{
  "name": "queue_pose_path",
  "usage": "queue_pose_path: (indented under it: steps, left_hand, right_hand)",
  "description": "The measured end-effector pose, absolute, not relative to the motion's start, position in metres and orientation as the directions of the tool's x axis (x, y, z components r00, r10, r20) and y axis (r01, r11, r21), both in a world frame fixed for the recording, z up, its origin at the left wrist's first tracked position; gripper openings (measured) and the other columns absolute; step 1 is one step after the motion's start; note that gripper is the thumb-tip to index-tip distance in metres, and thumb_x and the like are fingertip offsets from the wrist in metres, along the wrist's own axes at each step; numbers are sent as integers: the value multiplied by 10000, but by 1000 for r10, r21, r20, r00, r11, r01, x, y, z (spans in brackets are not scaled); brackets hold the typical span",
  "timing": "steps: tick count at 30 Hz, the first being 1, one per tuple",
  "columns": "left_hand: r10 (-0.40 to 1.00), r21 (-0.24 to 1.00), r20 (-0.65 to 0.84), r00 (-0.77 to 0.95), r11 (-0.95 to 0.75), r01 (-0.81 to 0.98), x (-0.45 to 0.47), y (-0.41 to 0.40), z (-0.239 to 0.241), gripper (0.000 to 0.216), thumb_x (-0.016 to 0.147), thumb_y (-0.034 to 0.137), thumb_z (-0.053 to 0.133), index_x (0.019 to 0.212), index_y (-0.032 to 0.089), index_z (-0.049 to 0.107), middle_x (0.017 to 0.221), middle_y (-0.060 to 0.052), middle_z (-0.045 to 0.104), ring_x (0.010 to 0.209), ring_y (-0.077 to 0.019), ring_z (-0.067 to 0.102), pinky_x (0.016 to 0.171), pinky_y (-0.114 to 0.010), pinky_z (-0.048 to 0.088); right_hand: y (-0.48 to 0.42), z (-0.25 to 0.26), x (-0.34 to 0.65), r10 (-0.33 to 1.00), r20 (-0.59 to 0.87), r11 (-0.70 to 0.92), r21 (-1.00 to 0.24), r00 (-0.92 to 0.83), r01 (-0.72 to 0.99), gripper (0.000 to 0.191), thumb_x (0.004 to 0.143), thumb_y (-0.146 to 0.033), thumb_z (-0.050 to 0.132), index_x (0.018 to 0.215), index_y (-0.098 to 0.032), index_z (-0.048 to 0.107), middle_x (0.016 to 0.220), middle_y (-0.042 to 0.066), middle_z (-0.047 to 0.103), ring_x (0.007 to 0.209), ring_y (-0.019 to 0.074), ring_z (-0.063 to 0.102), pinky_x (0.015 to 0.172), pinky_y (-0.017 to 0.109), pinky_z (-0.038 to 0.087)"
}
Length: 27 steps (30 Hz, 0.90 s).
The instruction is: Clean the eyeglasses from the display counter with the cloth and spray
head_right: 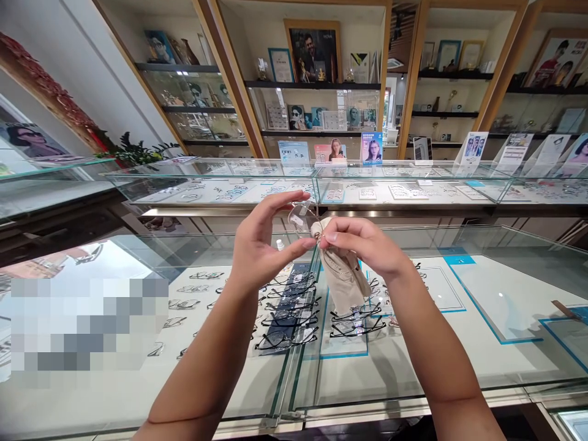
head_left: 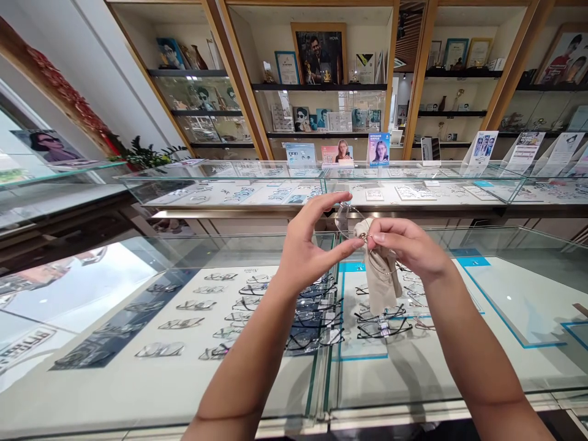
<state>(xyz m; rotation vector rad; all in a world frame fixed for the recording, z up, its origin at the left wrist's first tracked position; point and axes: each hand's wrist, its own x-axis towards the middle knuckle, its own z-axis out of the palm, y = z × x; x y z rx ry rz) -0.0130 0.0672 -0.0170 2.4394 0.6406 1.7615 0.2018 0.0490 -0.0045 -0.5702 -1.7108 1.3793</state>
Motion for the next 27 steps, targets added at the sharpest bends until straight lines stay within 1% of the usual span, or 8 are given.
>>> queue_pose_path:
  steps: [3, 6, 9, 13, 16, 20, 23, 27]
  left_hand:
    - [356, 275, 895, 271, -915, 294, -15, 68, -16, 686, 799, 448, 878, 1400, 248, 615, 1329, -111, 727, 1224, -259, 687, 1005, -407, 561]
    - [384, 309, 891, 241, -904, 296, -14, 67, -16, 649, 802, 448, 877, 1371, 250, 637, 1312, -106, 734, 1218, -259, 686, 997, -408, 554]
    - [436, 383, 878, 196, -887, 258, -11, 66, -18, 579, 794, 452, 883, 1299, 259, 674, 1276, -87, 744, 1196, -247, 685, 990, -402, 543]
    - [552, 532, 827, 106, -830, 165, -6, 65, -22, 502, 781, 444, 890, 1209, 262, 701, 1210, -73, 754, 1146, -232, 693, 1011, -413, 532]
    - [657, 652, 753, 41, -753, 84, -2, 66, -24, 462, 763, 463, 891, 1127, 247, 704, 1081, -64, 755, 1029, -213, 702, 943, -400, 557]
    - [769, 771, 636, 62, -633, -62, 1, 69, -24, 427, 752, 484, 880, 1025, 223, 683, 908, -35, 689, 853, -164, 662, 779, -328, 568]
    - [800, 800, 597, 70, -586, -130, 3, 72, -25, 443, 741, 505, 880, 1000, 218, 663, 887, -29, 643, 784, -138, 614, 701, -290, 544]
    - [810, 801, 583, 57, -562, -205, 7, 74, -29, 501, 730, 561, 875, 999, 219, 626, 819, 3, 567, 695, -110, 530, 656, -270, 504]
  right_hand:
    - [47, -3, 201, 767, 345, 290, -939, -541, -186, 292, 870, -450, 758, 768, -185, 695, 718, -20, 566, 617, 97, 442, 547, 249, 310]
    - [46, -3, 200, 783, 316, 236, -948, -535, -215, 297, 848, -455, 782, 762, -184, 698, 707, -19, 583, 605, 94, 470, 546, 244, 322]
    - [44, -2, 199, 816, 272, 182, -958, -510, -220, 324, 826, -481, 799, 764, -178, 704, 715, -9, 608, 597, 91, 495, 544, 240, 333]
    - [41, -1, 196, 846, 283, 208, -955, -452, -210, 350, 872, -518, 740, 785, -180, 718, 751, 6, 626, 603, 99, 483, 540, 248, 365]
    - [40, -1, 195, 864, 314, 253, -946, -393, -202, 347, 896, -529, 708, 803, -196, 735, 808, 25, 667, 702, 133, 549, 629, 269, 451]
    - [38, -1, 193, 878, 347, 305, -936, -330, -174, 403, 924, -606, 656, 851, -225, 767, 938, 51, 733, 846, 172, 611, 736, 302, 497]
    - [35, 0, 192, 876, 359, 330, -933, -322, -144, 460, 943, -650, 607, 852, -229, 768, 934, 56, 739, 886, 190, 637, 807, 332, 521]
    - [33, 2, 189, 849, 399, 366, -917, -347, -160, 494, 938, -677, 596, 825, -230, 774, 902, 61, 744, 923, 205, 661, 932, 373, 536]
